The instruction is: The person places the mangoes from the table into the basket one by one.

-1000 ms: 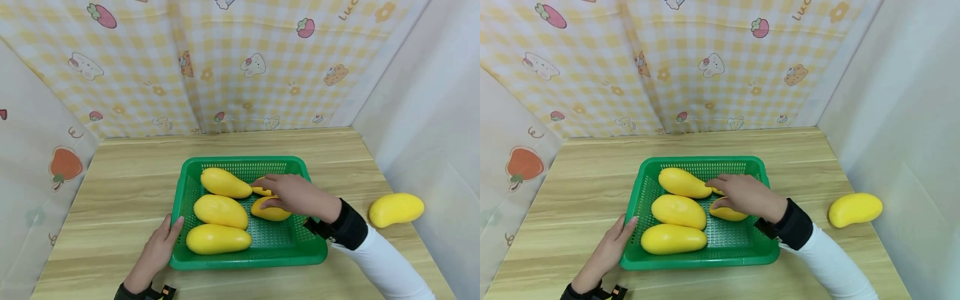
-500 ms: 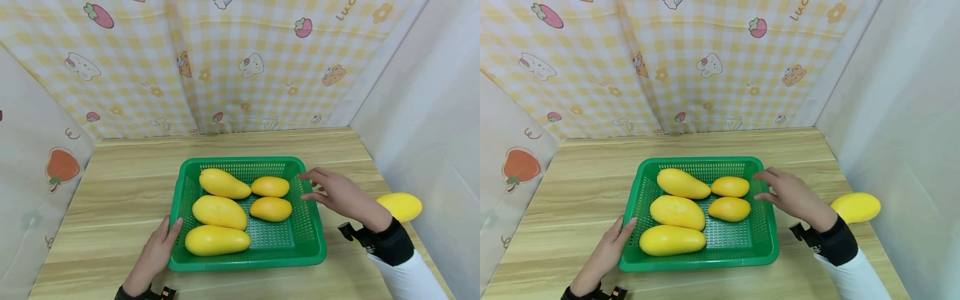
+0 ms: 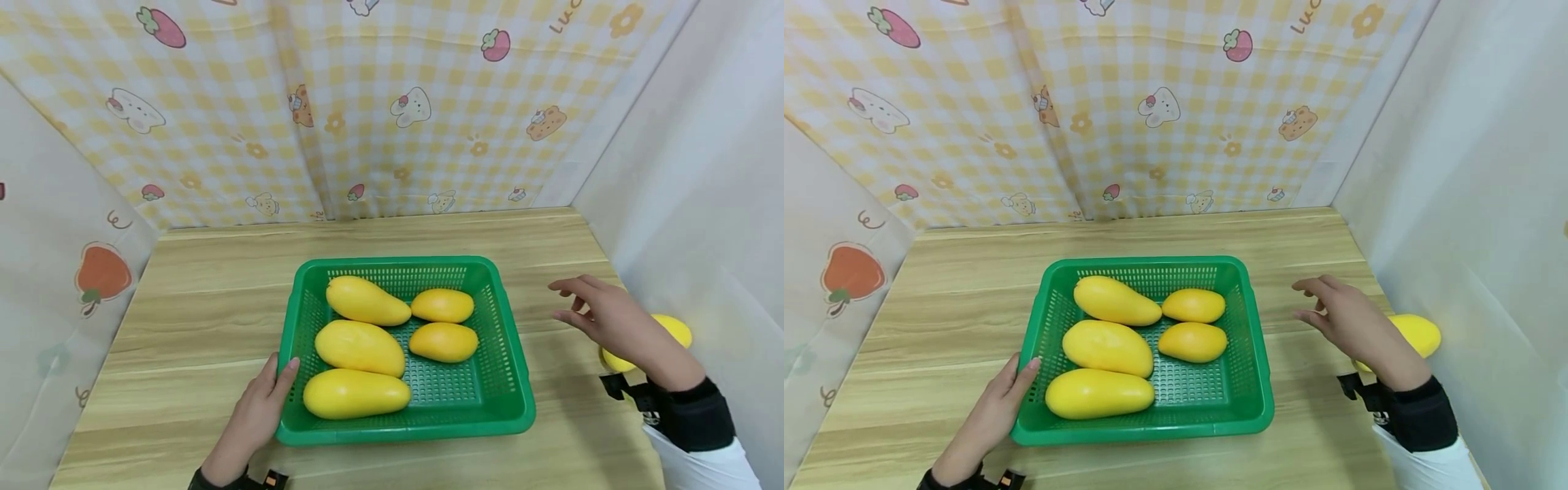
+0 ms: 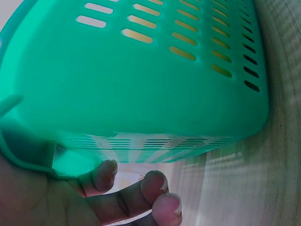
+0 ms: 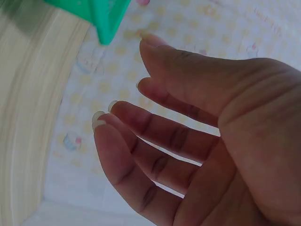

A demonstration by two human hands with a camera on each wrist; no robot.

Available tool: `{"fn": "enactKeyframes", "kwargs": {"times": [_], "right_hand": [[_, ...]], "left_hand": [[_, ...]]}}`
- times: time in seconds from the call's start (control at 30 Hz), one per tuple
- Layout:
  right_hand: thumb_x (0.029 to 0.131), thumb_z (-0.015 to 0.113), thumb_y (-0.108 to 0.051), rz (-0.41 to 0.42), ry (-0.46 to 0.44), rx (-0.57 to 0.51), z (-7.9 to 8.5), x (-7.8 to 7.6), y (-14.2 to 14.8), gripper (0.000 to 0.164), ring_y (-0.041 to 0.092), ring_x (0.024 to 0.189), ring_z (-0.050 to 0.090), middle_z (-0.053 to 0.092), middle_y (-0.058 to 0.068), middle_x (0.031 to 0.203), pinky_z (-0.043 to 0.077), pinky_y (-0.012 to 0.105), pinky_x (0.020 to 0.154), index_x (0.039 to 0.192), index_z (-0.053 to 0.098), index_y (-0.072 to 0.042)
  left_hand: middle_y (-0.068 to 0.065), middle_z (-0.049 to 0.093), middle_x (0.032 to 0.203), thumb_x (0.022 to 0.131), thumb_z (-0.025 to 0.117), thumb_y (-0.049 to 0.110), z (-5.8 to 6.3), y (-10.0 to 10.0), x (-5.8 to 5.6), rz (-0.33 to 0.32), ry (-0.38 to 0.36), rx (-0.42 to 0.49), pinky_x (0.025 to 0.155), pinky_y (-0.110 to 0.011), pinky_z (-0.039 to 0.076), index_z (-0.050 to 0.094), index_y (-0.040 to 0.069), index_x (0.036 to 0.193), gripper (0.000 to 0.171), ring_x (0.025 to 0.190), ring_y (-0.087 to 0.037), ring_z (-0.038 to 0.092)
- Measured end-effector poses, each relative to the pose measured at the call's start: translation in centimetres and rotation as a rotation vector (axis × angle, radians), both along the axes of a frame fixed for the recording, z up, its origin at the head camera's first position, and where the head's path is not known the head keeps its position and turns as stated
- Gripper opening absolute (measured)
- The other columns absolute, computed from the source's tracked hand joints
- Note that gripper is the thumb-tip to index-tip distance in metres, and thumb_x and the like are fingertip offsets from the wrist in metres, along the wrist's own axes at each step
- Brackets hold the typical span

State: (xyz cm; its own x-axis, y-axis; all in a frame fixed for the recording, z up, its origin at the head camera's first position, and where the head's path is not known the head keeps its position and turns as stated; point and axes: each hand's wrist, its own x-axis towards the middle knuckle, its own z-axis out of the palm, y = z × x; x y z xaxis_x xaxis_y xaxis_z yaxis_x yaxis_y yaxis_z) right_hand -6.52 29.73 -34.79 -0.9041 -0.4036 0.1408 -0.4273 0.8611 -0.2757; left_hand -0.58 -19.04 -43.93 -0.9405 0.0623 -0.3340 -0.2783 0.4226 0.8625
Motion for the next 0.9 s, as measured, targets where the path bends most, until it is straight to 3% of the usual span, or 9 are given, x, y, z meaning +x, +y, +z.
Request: {"fn": "enactKeyframes", "kwargs": {"times": [0.27,0.53,0.73,0.9], "right_hand": [[0.077,0.077,-0.003,-0.062,0.053,0.034,-0.5,0.9,3.3,0.040,0.027,0.081,0.062,0.063,0.014,0.103,0.053,0.038,0.062,0.114,0.062,-0.001],[0.073,0.073,0.012,-0.111,0.003,0.086,-1.1,2.0,6.2,0.047,0.040,0.085,0.059,0.060,0.022,0.104,0.049,0.050,0.066,0.116,0.060,0.000],[0.069,0.063,0.019,-0.121,-0.082,0.080,-2.7,2.3,7.1,0.050,0.048,0.098,0.052,0.057,0.028,0.111,0.043,0.056,0.075,0.116,0.061,0.001],[0.065,0.057,0.024,-0.141,-0.096,0.047,-4.2,2.6,8.0,0.051,0.053,0.105,0.043,0.054,0.031,0.115,0.037,0.062,0.079,0.110,0.065,0.001]], "left_hand": [[-0.006,0.065,0.085,0.103,0.033,0.046,-0.2,0.1,0.1,-0.001,0.018,-0.018,0.054,-0.030,0.054,0.045,0.011,0.125,0.043,0.067,-0.016,0.066],[-0.007,0.064,0.086,0.103,0.034,0.045,-0.4,-0.1,0.0,-0.004,0.011,0.012,0.054,-0.030,0.054,0.044,0.010,0.125,0.042,0.068,-0.017,0.066],[-0.007,0.064,0.090,0.103,0.033,0.044,-0.6,-0.3,0.0,-0.001,-0.001,0.025,0.056,-0.030,0.054,0.043,0.010,0.127,0.043,0.070,-0.017,0.067],[-0.008,0.064,0.090,0.103,0.033,0.045,-0.7,-0.2,0.0,0.001,-0.007,0.031,0.057,-0.030,0.054,0.043,0.010,0.127,0.043,0.071,-0.017,0.066]]}}
